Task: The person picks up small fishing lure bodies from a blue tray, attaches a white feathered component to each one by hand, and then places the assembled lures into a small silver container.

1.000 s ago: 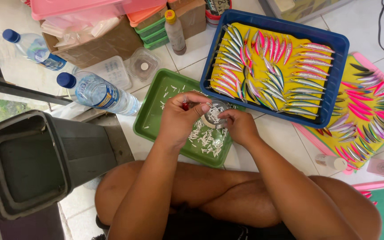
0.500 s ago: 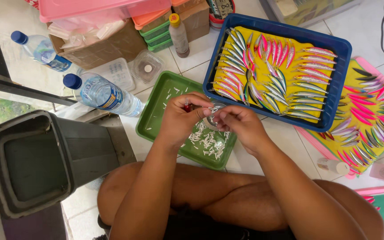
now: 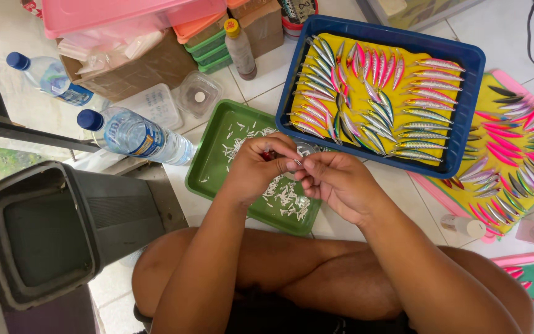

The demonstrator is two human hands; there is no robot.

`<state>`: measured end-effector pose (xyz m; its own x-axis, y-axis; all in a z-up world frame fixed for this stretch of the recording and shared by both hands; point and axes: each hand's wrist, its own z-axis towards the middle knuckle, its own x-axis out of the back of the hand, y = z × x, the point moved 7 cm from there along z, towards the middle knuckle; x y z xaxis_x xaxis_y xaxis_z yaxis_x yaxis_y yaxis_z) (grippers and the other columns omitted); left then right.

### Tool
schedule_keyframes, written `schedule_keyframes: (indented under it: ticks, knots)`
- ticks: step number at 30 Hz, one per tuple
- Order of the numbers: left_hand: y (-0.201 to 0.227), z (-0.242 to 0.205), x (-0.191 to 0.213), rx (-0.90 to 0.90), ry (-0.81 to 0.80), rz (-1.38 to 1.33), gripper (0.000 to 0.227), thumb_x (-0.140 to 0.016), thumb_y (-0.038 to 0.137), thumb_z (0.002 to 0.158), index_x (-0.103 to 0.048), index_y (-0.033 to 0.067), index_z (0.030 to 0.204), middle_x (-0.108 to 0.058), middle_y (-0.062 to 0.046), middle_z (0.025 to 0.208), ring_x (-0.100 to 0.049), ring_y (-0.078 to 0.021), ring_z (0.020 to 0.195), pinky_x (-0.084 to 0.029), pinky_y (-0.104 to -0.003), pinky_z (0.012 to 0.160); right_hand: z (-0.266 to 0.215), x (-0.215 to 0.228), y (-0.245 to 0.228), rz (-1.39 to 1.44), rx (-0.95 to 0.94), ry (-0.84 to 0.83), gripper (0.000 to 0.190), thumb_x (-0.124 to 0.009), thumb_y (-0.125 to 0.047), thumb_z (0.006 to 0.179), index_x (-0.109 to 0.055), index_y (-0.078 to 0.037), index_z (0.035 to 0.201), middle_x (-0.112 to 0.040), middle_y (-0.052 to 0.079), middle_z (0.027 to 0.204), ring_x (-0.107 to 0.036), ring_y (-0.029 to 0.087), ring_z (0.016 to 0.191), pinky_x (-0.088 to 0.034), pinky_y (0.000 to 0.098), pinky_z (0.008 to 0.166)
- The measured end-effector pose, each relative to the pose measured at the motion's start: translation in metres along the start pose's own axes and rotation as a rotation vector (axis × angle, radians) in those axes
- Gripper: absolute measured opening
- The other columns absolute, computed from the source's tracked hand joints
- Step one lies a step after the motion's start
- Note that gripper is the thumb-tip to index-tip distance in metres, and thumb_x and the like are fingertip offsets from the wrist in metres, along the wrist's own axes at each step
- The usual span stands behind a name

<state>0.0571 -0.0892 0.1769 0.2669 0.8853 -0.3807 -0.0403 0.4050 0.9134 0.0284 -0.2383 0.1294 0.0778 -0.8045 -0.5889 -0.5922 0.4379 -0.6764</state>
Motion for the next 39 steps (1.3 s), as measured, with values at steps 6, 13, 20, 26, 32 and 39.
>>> schedule_keyframes:
  ticks: [6,13,20,26,32,39]
  knots:
    - [-0.009,0.002,0.001,0.004,-0.027,-0.014,0.013,-0.085,-0.004,0.079,-0.077,-0.0045,0.09,-0.07,-0.015,0.084,-0.065,-0.0146,0.071,-0.053,-0.024,0.065,0.002,0.005,0.001,-0.021,0.039,0.029,0.018,-0.074,-0.007,0.095,-0.073,0.006,0.106,-0.072,0.014,0.085,-0.072,0.013,0.068,-0.065,0.0278,0.063]
    - [-0.001,0.003,-0.003,-0.007,-0.039,0.06,0.013,-0.085,-0.002,0.079,-0.078,-0.0034,0.089,-0.07,-0.013,0.086,-0.059,-0.0107,0.074,-0.048,-0.023,0.068,0.003,0.011,0.003,-0.015,-0.013,0.031,0.017,-0.076,-0.006,0.092,-0.073,0.005,0.105,-0.071,0.013,0.083,-0.071,0.013,0.067,-0.064,0.0286,0.062]
    - [0.001,0.002,-0.006,-0.008,-0.08,0.093,0.013,-0.086,0.0,0.079,-0.078,-0.0015,0.088,-0.069,-0.012,0.086,-0.06,-0.0129,0.076,-0.048,-0.024,0.068,0.003,0.013,0.006,-0.022,-0.044,0.011,0.016,-0.077,-0.005,0.091,-0.073,0.005,0.103,-0.072,0.013,0.082,-0.072,0.013,0.067,-0.064,0.029,0.061]
    - [0.005,0.004,-0.008,-0.01,-0.092,0.102,0.012,-0.086,-0.001,0.079,-0.078,-0.0016,0.088,-0.069,-0.012,0.086,-0.058,-0.0115,0.074,-0.047,-0.024,0.068,0.003,0.014,0.007,-0.028,-0.057,-0.005,0.014,-0.076,-0.005,0.091,-0.073,0.005,0.101,-0.072,0.014,0.082,-0.073,0.014,0.066,-0.064,0.0288,0.06]
    - [0.003,0.004,-0.008,-0.006,-0.088,0.096,0.012,-0.085,0.0,0.079,-0.078,-0.0022,0.089,-0.069,-0.013,0.085,-0.058,-0.0113,0.072,-0.048,-0.024,0.066,0.004,0.014,0.007,-0.026,-0.026,-0.003,0.013,-0.076,-0.005,0.092,-0.073,0.004,0.101,-0.071,0.013,0.081,-0.071,0.014,0.066,-0.063,0.0281,0.06]
    - [-0.005,0.002,-0.009,0.048,-0.044,0.053,0.034,-0.082,0.004,0.085,-0.072,-0.0041,0.116,-0.063,-0.006,0.081,-0.051,-0.0067,0.066,-0.043,-0.02,0.062,0.007,0.02,-0.001,0.012,0.066,0.011,0.012,-0.074,-0.002,0.094,-0.072,0.006,0.103,-0.07,0.015,0.082,-0.071,0.016,0.067,-0.061,0.0305,0.064]
